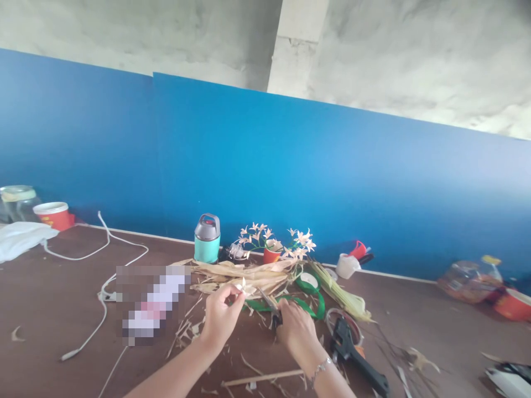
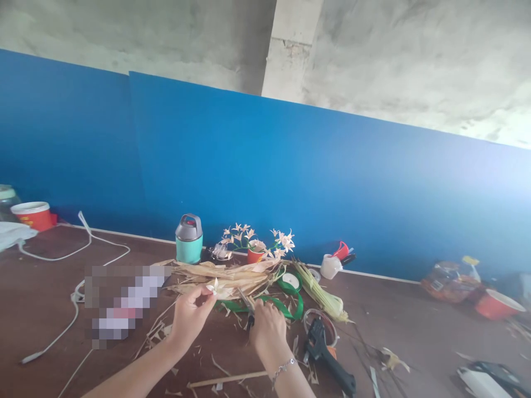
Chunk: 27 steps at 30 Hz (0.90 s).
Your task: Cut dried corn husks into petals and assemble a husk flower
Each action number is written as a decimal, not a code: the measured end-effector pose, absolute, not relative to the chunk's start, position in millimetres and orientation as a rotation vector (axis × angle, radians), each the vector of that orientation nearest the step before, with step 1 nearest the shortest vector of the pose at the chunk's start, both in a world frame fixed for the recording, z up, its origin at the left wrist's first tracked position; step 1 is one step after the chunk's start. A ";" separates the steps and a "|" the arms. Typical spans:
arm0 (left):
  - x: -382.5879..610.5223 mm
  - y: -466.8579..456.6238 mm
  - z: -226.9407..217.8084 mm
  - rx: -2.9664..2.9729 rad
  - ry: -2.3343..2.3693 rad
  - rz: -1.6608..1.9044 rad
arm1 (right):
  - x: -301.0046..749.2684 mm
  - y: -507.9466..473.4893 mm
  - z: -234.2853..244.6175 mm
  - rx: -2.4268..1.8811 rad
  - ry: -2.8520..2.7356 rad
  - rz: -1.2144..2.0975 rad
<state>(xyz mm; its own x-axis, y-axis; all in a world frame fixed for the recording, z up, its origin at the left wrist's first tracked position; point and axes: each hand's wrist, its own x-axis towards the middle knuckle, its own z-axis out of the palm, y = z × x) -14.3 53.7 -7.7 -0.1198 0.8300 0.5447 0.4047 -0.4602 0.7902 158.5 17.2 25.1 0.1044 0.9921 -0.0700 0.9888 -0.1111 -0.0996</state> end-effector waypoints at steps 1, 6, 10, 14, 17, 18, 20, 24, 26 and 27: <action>-14.7 54.0 -7.8 1.793 1.362 1.609 | 160.7 16.6 26.1 -2.296 -2.065 0.186; -15.8 55.7 -9.0 1.787 1.356 1.640 | 180.9 16.0 28.3 -2.106 -1.954 0.337; -15.5 56.8 -8.9 1.772 1.352 1.646 | 198.6 19.0 19.3 -1.936 -1.712 0.716; -13.7 57.0 -9.1 1.670 1.349 1.568 | 201.9 11.0 12.8 -1.687 -1.519 1.095; -12.4 55.1 -7.4 1.602 1.313 1.469 | 192.5 -1.2 15.0 -1.525 -1.438 1.223; -12.2 54.1 -6.4 1.592 1.297 1.448 | 188.5 -5.0 16.1 -1.483 -1.408 1.278; -12.0 52.2 -4.1 1.576 1.273 1.429 | 181.2 -10.6 17.3 -1.409 -1.356 1.353; -11.6 51.7 -2.7 1.519 1.218 1.442 | 174.8 -14.6 16.4 -1.338 -1.359 1.324; -11.0 52.8 -3.5 1.484 1.187 1.453 | 175.1 -14.4 14.9 -1.347 -1.400 1.288; -10.6 53.3 -4.0 1.471 1.178 1.456 | 175.6 -14.2 14.0 -1.356 -1.421 1.272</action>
<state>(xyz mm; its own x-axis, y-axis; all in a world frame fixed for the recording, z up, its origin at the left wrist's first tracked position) -10.6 53.3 -4.0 -0.0664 0.9481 0.3108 0.1058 -0.3031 0.9471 175.6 -14.2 14.0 -0.1266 0.9871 -0.0978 0.2059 -0.0703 -0.9760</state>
